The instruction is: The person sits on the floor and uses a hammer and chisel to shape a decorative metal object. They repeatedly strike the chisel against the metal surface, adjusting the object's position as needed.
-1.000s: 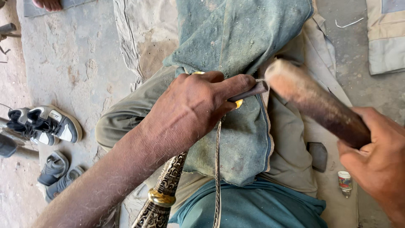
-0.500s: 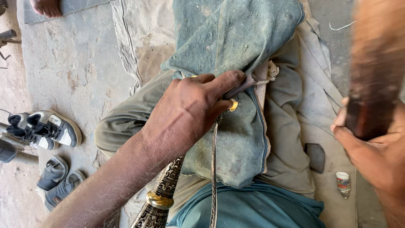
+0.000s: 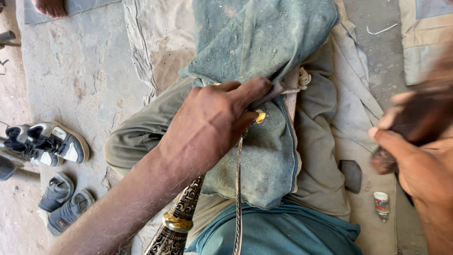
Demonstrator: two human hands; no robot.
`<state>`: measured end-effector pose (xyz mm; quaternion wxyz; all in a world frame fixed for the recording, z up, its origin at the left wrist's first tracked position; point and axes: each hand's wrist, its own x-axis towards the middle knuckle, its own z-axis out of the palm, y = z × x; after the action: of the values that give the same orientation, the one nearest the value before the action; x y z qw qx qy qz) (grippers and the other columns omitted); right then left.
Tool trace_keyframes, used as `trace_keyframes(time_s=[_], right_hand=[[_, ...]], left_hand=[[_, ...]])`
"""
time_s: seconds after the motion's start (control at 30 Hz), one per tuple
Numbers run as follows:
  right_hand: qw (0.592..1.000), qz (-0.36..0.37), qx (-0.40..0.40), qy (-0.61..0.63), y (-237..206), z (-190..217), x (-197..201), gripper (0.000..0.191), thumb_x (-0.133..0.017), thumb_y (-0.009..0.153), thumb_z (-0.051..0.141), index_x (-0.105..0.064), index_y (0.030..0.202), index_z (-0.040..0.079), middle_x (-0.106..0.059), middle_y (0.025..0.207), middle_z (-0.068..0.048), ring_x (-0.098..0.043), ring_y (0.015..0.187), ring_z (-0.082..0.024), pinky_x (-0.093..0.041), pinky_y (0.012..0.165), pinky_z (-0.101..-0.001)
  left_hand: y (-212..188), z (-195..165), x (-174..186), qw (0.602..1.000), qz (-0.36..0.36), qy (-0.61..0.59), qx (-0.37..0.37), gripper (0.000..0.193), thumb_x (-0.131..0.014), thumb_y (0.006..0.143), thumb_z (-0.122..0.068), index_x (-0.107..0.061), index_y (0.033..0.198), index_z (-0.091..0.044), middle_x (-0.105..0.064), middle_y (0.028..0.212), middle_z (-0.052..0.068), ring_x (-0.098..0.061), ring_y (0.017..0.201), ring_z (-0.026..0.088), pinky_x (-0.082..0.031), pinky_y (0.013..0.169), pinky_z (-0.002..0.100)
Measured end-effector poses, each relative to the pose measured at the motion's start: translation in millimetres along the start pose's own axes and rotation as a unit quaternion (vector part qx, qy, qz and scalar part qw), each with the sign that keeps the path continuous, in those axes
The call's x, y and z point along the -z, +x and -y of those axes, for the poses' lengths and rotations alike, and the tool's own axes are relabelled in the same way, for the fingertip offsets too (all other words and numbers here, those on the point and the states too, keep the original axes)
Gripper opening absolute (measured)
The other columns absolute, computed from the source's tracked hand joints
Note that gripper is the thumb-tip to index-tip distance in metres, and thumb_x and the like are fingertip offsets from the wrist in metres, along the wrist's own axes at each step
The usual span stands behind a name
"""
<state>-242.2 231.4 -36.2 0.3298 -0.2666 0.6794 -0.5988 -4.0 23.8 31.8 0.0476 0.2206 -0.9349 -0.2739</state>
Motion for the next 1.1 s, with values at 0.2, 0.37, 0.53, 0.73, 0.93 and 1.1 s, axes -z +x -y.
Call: trace_keyframes(time_s=[0.2, 0.37, 0.53, 0.73, 0.93, 1.1], right_hand=[[0.955, 0.077, -0.031, -0.286, -20, 4, 27, 0.025, -0.071, 0.087, -0.019, -0.063, 0.106, -0.004, -0.066, 0.083, -0.017, -0.062, 0.070, -0.023, -0.053, 0.062, -0.0391], [0.997, 0.003, -0.040, -0.062, -46, -38, 40, 0.033, -0.073, 0.084, -0.014, -0.058, 0.112, -0.005, -0.066, 0.097, -0.012, -0.069, 0.089, -0.017, -0.061, 0.081, -0.0315], [0.989, -0.019, -0.144, 0.027, -60, -31, 37, 0.049, -0.073, 0.087, -0.013, -0.055, 0.132, -0.010, -0.067, 0.096, -0.016, -0.069, 0.082, -0.024, -0.059, 0.072, -0.0385], [0.986, -0.007, -0.003, 0.165, -84, 31, 53, 0.054, -0.077, 0.084, -0.002, -0.054, 0.132, 0.008, -0.067, 0.090, -0.004, -0.071, 0.088, -0.010, -0.064, 0.084, -0.0296], [0.972, 0.079, -0.047, -0.217, -49, 79, 17, 0.030, -0.079, 0.088, -0.006, -0.062, 0.113, -0.004, -0.066, 0.085, -0.014, -0.067, 0.063, -0.021, -0.056, 0.057, -0.0348], [0.927, 0.107, 0.109, -0.341, -30, 127, 5, 0.049, -0.077, 0.077, -0.004, -0.057, 0.121, -0.009, -0.064, 0.099, -0.020, -0.066, 0.082, -0.026, -0.057, 0.075, -0.0367]], left_hand=[[13, -38, 25, 0.999, 0.026, 0.029, 0.022, 0.036, -0.068, 0.098, -0.013, -0.062, 0.134, -0.011, -0.073, 0.093, 0.012, -0.072, 0.065, 0.026, -0.059, 0.054, 0.037], [-12, -62, 49, 0.988, -0.098, -0.101, -0.058, 0.034, -0.068, 0.102, -0.013, -0.058, 0.133, -0.004, -0.070, 0.121, 0.016, -0.077, 0.093, 0.023, -0.063, 0.070, 0.031], [-26, -60, 48, 0.987, -0.091, -0.117, -0.069, 0.033, -0.070, 0.099, -0.011, -0.058, 0.128, -0.002, -0.073, 0.116, 0.013, -0.077, 0.092, 0.027, -0.066, 0.075, 0.035], [-31, -73, 45, 0.995, -0.004, -0.086, 0.045, 0.025, -0.072, 0.101, -0.016, -0.054, 0.114, -0.004, -0.067, 0.094, 0.011, -0.073, 0.078, 0.027, -0.057, 0.066, 0.043], [-27, -29, 78, 0.994, -0.085, -0.038, -0.053, 0.040, -0.069, 0.101, -0.017, -0.054, 0.138, -0.010, -0.070, 0.115, 0.012, -0.075, 0.092, 0.030, -0.063, 0.075, 0.039], [-21, -42, 84, 0.994, -0.084, -0.062, -0.009, 0.040, -0.069, 0.103, -0.019, -0.054, 0.141, -0.014, -0.071, 0.118, 0.010, -0.076, 0.092, 0.027, -0.064, 0.075, 0.037]])
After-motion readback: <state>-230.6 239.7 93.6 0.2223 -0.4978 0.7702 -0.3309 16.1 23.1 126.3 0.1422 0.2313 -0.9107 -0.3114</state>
